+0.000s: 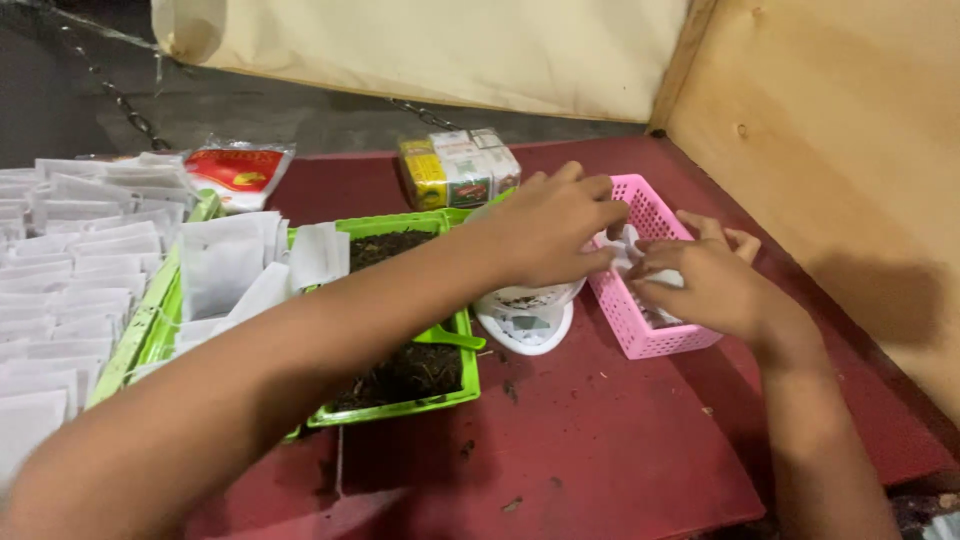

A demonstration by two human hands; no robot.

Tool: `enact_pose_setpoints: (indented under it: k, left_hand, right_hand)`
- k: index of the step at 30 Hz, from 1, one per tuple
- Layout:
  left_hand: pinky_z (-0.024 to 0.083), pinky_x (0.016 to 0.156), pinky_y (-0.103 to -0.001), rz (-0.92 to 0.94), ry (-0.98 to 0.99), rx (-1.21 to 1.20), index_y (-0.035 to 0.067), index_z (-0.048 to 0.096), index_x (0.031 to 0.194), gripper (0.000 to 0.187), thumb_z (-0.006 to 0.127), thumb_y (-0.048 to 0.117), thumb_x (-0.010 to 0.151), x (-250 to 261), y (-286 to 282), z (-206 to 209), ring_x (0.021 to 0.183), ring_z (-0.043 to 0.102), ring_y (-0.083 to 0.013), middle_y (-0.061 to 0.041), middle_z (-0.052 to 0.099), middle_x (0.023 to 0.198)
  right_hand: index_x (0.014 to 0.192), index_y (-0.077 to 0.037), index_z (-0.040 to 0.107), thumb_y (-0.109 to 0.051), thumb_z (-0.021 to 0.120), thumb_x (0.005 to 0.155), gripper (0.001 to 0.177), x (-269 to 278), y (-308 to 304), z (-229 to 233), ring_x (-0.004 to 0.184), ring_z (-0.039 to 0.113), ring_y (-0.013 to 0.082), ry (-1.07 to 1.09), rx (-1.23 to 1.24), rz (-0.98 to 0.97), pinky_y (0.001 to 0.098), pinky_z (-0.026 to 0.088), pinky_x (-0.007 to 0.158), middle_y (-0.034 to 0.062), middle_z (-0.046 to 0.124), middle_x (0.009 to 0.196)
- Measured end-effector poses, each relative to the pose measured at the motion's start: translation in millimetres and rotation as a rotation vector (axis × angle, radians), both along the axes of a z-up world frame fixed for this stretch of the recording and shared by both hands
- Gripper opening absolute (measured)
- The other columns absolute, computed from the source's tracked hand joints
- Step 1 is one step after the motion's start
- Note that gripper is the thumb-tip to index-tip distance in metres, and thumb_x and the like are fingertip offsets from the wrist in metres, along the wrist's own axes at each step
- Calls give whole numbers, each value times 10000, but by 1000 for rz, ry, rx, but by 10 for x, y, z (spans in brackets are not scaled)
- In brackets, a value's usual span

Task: Filling tea bags with loose tea leaves using a spoon and weighing them on a digital scale

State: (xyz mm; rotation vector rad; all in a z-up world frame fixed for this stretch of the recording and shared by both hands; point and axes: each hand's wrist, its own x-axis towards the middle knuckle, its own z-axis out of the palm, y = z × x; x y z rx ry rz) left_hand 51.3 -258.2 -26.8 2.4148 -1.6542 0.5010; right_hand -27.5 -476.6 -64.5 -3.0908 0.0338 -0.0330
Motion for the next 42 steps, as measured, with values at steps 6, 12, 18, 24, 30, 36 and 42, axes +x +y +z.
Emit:
enact_pose_setpoints:
  k: [6,12,18,24,30,36,42]
  left_hand:
    - [306,997,-673,292,97,318,301,775,990,400,595,609,810,529,-750,-402,1161,530,-377,-69,713,1065]
    - [252,1061,-672,350,186,379,273,753,1157,486,614,587,812,523,-839,-393,1275,491,-391,-125,683,1207]
    - [280,1034,-661,336,161,322,201,778,1064,435,771,471,724,419,-880,-256,1248,517,-400,-107,717,1173]
    - [311,965,-635,216,14,140,249,773,902,270,763,419,693,328,-886,-199,1106,572,-349,-55,710,994]
    - [340,931,-621,25,15,-81,217,689,1162,603,487,714,887,263,-484,12,1097,608,-353,-57,729,1076]
    - [322,891,-431,-120,13,-298,220,720,1026,78,687,243,960,16,208,247,941,597,-199,89,731,895]
    - [391,675,-296,-85,176,-593,85,691,910,194,643,247,1007,-177,1101,222,767,604,-117,6,699,831]
  right_hand:
    - [1109,-322,785,-476,666,864,312,98,-130,-160,1529,301,246,-56,-38,24,626,159,1111,-146,729,1260]
    - [978,-403,795,-494,717,806,209,154,-172,-270,1471,340,195,-112,-54,-20,582,173,1082,-209,736,1117]
    - [839,-446,789,-487,723,787,93,171,-182,-295,1450,370,139,-178,-39,-53,550,167,1073,-243,733,1033]
    - [1010,-253,760,-386,689,891,192,87,-188,-186,1314,502,228,-298,72,9,586,269,1050,-47,742,1051]
    - [1095,-107,688,-142,632,1040,86,-315,46,272,1108,648,356,-663,257,187,485,459,949,94,720,1042]
    - [1228,50,617,-57,467,1128,209,-330,336,340,1157,579,348,-913,356,378,439,409,1012,190,638,1205]
    - [1200,42,637,-32,542,1085,166,-352,415,324,1124,584,330,-910,325,395,433,387,1014,181,653,1190]
